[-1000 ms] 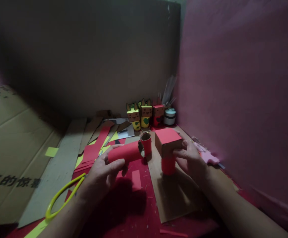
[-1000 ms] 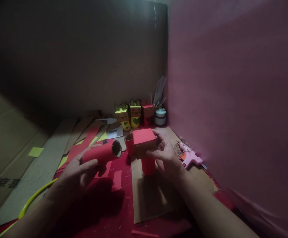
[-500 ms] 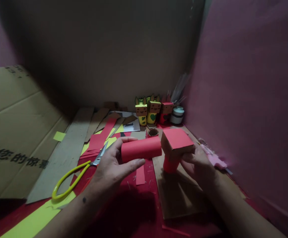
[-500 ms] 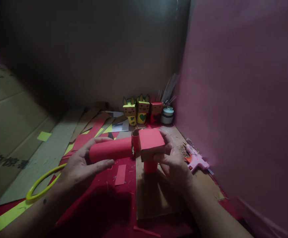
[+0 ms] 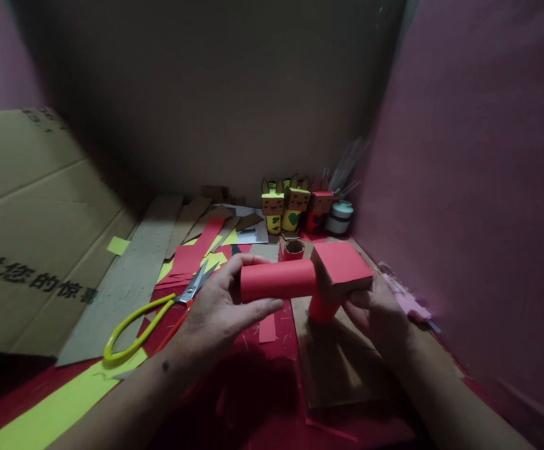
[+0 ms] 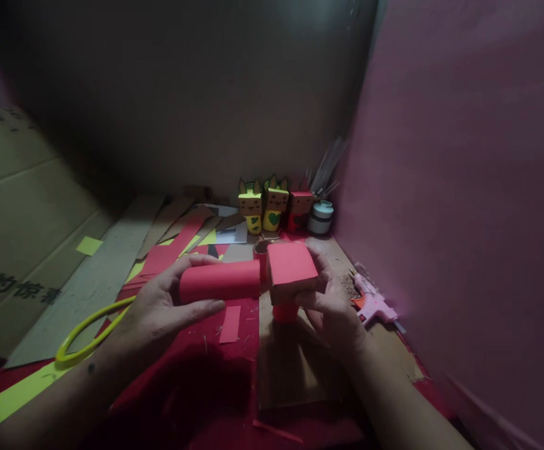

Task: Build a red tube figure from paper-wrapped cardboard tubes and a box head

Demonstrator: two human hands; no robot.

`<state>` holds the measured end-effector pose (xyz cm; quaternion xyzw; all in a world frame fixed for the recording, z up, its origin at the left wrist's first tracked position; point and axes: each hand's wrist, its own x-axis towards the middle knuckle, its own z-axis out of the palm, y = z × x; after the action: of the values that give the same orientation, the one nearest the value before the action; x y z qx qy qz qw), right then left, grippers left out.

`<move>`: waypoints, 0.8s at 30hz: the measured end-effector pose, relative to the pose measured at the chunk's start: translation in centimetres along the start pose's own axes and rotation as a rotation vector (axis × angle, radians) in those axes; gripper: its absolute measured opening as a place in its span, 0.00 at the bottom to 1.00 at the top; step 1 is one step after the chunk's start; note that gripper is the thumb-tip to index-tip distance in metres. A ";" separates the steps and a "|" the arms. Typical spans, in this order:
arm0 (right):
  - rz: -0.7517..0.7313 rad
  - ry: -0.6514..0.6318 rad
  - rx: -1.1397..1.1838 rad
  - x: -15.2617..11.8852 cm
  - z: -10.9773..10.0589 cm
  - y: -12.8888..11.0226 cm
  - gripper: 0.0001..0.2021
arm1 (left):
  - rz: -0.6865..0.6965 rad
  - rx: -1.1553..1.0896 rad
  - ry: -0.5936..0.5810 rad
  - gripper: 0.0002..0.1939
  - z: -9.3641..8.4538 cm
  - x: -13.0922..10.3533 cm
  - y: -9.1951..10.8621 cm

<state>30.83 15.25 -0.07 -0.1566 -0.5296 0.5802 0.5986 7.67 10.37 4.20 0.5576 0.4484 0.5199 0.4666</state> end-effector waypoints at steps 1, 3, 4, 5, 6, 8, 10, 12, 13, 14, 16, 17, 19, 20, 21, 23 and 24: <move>0.000 0.005 -0.008 0.0 0.0 -0.1 0.31 | -0.017 -0.031 0.005 0.22 0.0 0.0 0.0; -0.002 0.016 -0.024 0.0 0.1 -0.2 0.30 | -0.078 -0.158 -0.002 0.18 -0.1 0.2 0.0; 0.000 0.021 -0.027 0.0 0.2 -0.2 0.30 | -0.124 -0.252 -0.005 0.16 -0.2 0.3 -0.1; 0.005 0.025 -0.028 0.0 0.2 -0.2 0.30 | -0.184 -0.357 -0.003 0.14 -0.3 0.5 -0.2; 0.008 0.031 -0.024 0.0 0.1 -0.2 0.30 | -0.252 -0.465 0.014 0.11 -0.5 0.6 -0.3; 0.018 0.044 -0.014 0.0 0.1 -0.2 0.32 | -0.398 -0.641 0.073 0.08 -0.8 1.0 -0.4; 0.016 0.068 -0.014 0.0 0.1 -0.2 0.32 | -0.495 -0.753 0.119 0.08 -0.9 1.3 -0.6; 0.010 0.095 -0.019 -0.1 0.1 -0.2 0.32 | -0.527 -0.819 0.137 0.10 -0.9 1.6 -0.7; 0.013 0.102 -0.017 -0.1 0.2 -0.3 0.32 | -0.527 -0.837 0.142 0.10 -0.8 1.7 -0.8; 0.016 0.104 -0.012 -0.1 0.3 -0.3 0.32 | -0.527 -0.843 0.143 0.10 -0.7 1.8 -0.9; 0.019 0.093 -0.003 -0.1 0.5 -0.5 0.31 | -0.531 -0.815 0.142 0.10 -0.4 1.8 -0.9; 0.021 0.083 -0.002 -0.1 0.6 -0.5 0.30 | -0.520 -0.794 0.146 0.09 -0.3 1.8 -0.9; 0.016 0.066 -0.005 0.0 0.7 -0.6 0.26 | -0.465 -0.746 0.152 0.06 -0.2 1.6 -0.9; 0.011 0.060 -0.006 0.0 0.8 -0.6 0.24 | -0.420 -0.714 0.147 0.05 -0.1 1.4 -0.9; 0.011 0.056 -0.007 0.0 0.8 -0.6 0.22 | -0.366 -0.675 0.128 0.04 -0.1 1.3 -0.9; 0.012 0.055 -0.013 0.1 0.7 -0.6 0.18 | -0.265 -0.574 0.066 0.09 0.0 0.9 -0.7; 0.011 0.057 -0.022 0.0 0.6 -0.6 0.16 | -0.220 -0.526 0.040 0.14 0.1 0.7 -0.6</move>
<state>30.64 14.86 0.68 -0.1826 -0.5180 0.5730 0.6083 7.81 11.13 3.70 0.3549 0.3649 0.5757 0.6399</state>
